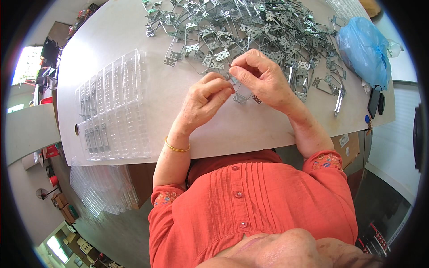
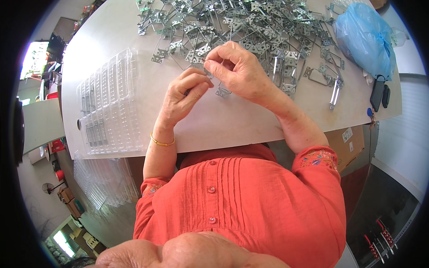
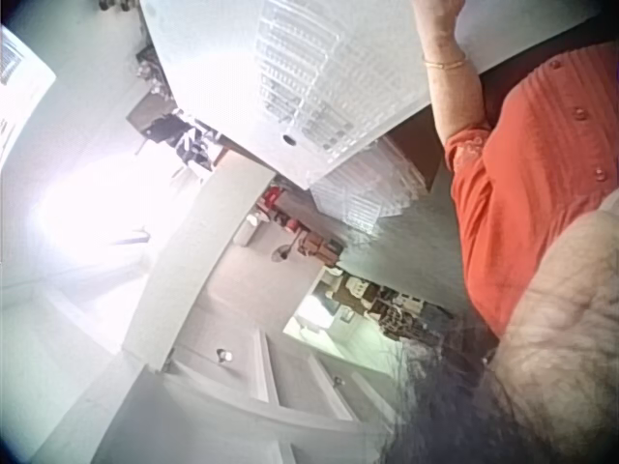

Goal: The person assembles metal hardware by connecting metal brackets and pins together by hand, placing the assembled pieces into compartments of a plastic tray.

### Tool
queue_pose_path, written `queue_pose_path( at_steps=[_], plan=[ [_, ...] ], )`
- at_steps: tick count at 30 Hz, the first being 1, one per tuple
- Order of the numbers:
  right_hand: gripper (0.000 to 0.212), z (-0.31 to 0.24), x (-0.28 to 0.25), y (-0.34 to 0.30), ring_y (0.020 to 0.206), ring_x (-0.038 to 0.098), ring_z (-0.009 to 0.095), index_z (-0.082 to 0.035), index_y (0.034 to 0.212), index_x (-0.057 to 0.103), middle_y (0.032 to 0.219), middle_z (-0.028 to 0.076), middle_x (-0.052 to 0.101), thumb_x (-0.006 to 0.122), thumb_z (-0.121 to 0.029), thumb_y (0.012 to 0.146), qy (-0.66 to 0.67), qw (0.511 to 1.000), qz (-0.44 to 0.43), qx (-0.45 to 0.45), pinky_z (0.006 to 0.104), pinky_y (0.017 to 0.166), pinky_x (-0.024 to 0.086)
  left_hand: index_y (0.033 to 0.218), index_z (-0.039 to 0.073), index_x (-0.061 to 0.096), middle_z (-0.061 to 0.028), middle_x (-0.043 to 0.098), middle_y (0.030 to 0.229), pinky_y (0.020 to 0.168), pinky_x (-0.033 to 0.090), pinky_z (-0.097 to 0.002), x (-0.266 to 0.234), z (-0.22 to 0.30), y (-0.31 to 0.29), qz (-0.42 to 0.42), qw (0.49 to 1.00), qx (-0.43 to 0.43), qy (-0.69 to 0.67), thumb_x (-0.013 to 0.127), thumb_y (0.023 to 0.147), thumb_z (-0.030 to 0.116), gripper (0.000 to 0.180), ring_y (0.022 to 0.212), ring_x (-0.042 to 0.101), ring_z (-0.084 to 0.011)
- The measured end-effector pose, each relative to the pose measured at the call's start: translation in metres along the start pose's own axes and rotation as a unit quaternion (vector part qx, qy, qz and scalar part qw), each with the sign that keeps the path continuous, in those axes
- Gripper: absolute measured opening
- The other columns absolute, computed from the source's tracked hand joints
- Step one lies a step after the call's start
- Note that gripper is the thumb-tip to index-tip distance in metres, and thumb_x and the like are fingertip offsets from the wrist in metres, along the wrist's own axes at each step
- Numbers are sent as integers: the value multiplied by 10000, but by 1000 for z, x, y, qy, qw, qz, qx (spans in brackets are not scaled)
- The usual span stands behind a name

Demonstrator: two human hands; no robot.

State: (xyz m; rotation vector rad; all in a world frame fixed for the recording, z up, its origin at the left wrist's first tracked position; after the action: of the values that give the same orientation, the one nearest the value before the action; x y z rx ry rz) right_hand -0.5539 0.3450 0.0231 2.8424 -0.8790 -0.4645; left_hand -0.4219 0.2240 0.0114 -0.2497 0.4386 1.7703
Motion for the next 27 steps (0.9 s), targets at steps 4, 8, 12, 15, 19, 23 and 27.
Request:
queue_pose_path(
  at_steps=[4,8,12,15,19,23,27],
  plan=[
    [98,-8,-7,1,664,523,30,-75,996,663,807,-29,599,648,-168,969,81,995,44,29,204,583,430,952,-18,672,-40,637,951,691,448,-272,8,1,-1,-23,999,35,-9,620,945,62,96,786,558,-119],
    [100,-11,-13,3,610,469,12,-82,1036,644,707,-59,546,619,-169,995,130,985,16,110,182,537,373,960,-6,669,-53,649,913,572,380,-233,-5,-13,-5,30,960,-88,-263,573,989,155,189,665,493,-85],
    [116,-4,-2,0,584,462,19,-79,1013,626,659,-56,520,610,-194,1002,83,988,-34,122,205,520,377,954,7,652,-87,667,883,515,307,-193,-8,-19,-4,98,899,-103,-413,531,1019,224,257,601,433,-56],
    [128,0,3,-1,572,460,28,-70,984,624,622,-49,514,616,-198,997,60,993,-35,94,229,515,380,962,11,645,-90,677,915,512,314,-193,-9,-20,-3,95,896,-97,-424,535,1019,219,242,605,438,-61],
    [134,-1,3,-1,572,470,40,-56,986,620,623,-41,515,614,-189,995,38,994,-38,97,240,520,392,968,4,652,-62,663,877,510,305,-193,-9,-18,-4,105,900,-96,-411,543,1018,216,244,601,423,-55],
    [139,-2,3,-1,572,488,50,-51,982,621,622,-29,523,613,-189,995,15,994,-49,98,248,525,409,968,9,665,7,584,768,524,289,-194,-9,-16,-5,105,921,-94,-363,547,1018,213,241,604,390,-44],
    [144,-5,3,-1,574,509,63,-46,971,619,623,-11,535,603,-186,999,12,994,-44,101,260,531,428,957,28,674,68,451,673,549,272,-199,-11,-16,-5,100,954,-84,-271,562,1009,218,227,608,351,-34]
  ],
)
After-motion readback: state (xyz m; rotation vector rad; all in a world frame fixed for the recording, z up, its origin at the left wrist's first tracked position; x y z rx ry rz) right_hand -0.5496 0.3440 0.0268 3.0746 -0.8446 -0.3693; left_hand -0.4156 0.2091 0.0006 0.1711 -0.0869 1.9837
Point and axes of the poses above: each hand's wrist, its own y-axis towards the middle knuckle, its own x-axis out of the palm, z = x × y, the point moved 4 cm from there along y, towards the middle knuckle
